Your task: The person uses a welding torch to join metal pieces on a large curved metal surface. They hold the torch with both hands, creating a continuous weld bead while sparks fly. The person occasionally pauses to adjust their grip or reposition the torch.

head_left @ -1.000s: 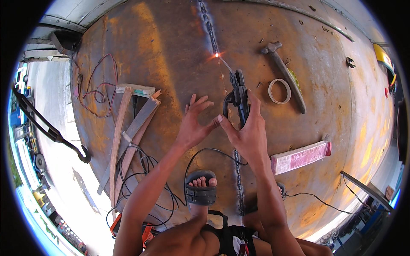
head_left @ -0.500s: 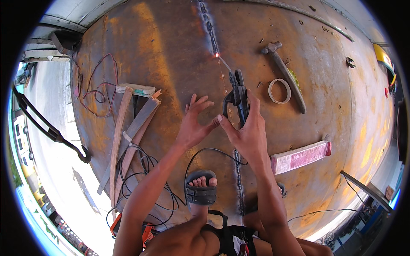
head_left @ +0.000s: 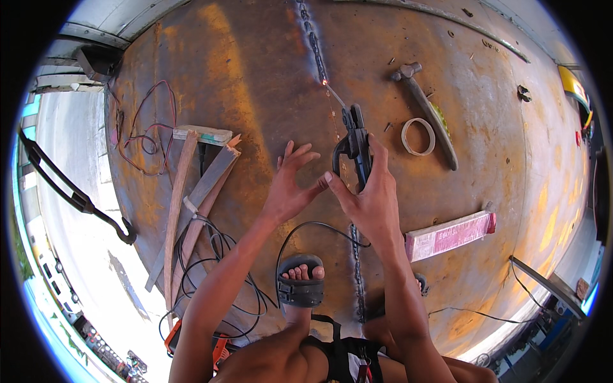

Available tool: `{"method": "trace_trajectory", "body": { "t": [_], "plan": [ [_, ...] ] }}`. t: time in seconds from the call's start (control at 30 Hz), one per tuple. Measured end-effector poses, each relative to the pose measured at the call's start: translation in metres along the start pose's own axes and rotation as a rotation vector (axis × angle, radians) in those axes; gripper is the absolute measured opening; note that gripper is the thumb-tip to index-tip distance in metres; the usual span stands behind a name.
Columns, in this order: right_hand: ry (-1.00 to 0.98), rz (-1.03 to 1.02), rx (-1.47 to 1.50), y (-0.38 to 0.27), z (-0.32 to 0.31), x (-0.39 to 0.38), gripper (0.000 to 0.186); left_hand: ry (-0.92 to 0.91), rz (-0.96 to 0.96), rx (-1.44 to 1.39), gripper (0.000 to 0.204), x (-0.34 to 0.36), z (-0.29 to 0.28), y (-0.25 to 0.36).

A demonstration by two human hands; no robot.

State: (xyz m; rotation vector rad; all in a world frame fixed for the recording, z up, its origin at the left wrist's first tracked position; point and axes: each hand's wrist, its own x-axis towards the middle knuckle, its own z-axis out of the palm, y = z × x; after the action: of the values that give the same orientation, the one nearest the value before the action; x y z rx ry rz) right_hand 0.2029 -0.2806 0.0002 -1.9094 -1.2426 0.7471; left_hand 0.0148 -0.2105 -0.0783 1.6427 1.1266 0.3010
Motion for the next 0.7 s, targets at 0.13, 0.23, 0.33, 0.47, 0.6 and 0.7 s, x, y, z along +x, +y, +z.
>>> {"method": "trace_trajectory", "body": {
  "t": [0.13, 0.23, 0.33, 0.47, 0.6, 0.7],
  "plan": [
    [-0.011, 0.023, 0.003, -0.0017, -0.0004, 0.0001, 0.088, -0.001, 0.001, 0.004, 0.079, 0.0001, -0.0005, 0.0003],
    [-0.023, 0.030, 0.007, -0.0010, -0.0011, 0.0006, 0.090, -0.009, -0.009, 0.005, 0.081, 0.0004, -0.0010, 0.0019],
    [-0.043, 0.038, 0.020, -0.0019, -0.0029, 0.0021, 0.093, -0.017, -0.025, -0.003, 0.082, 0.0003, -0.0022, 0.0048],
    [-0.032, 0.045, 0.025, -0.0030, -0.0017, 0.0015, 0.091, -0.019, -0.036, -0.003, 0.083, 0.0005, -0.0036, 0.0065],
    [-0.019, 0.031, 0.003, 0.0001, -0.0015, 0.0008, 0.090, -0.022, -0.035, -0.019, 0.086, 0.0017, -0.0029, 0.0089],
    [-0.021, 0.033, 0.013, -0.0014, -0.0011, 0.0012, 0.090, -0.013, -0.028, -0.036, 0.088, 0.0014, -0.0034, 0.0078]
  ]
}}
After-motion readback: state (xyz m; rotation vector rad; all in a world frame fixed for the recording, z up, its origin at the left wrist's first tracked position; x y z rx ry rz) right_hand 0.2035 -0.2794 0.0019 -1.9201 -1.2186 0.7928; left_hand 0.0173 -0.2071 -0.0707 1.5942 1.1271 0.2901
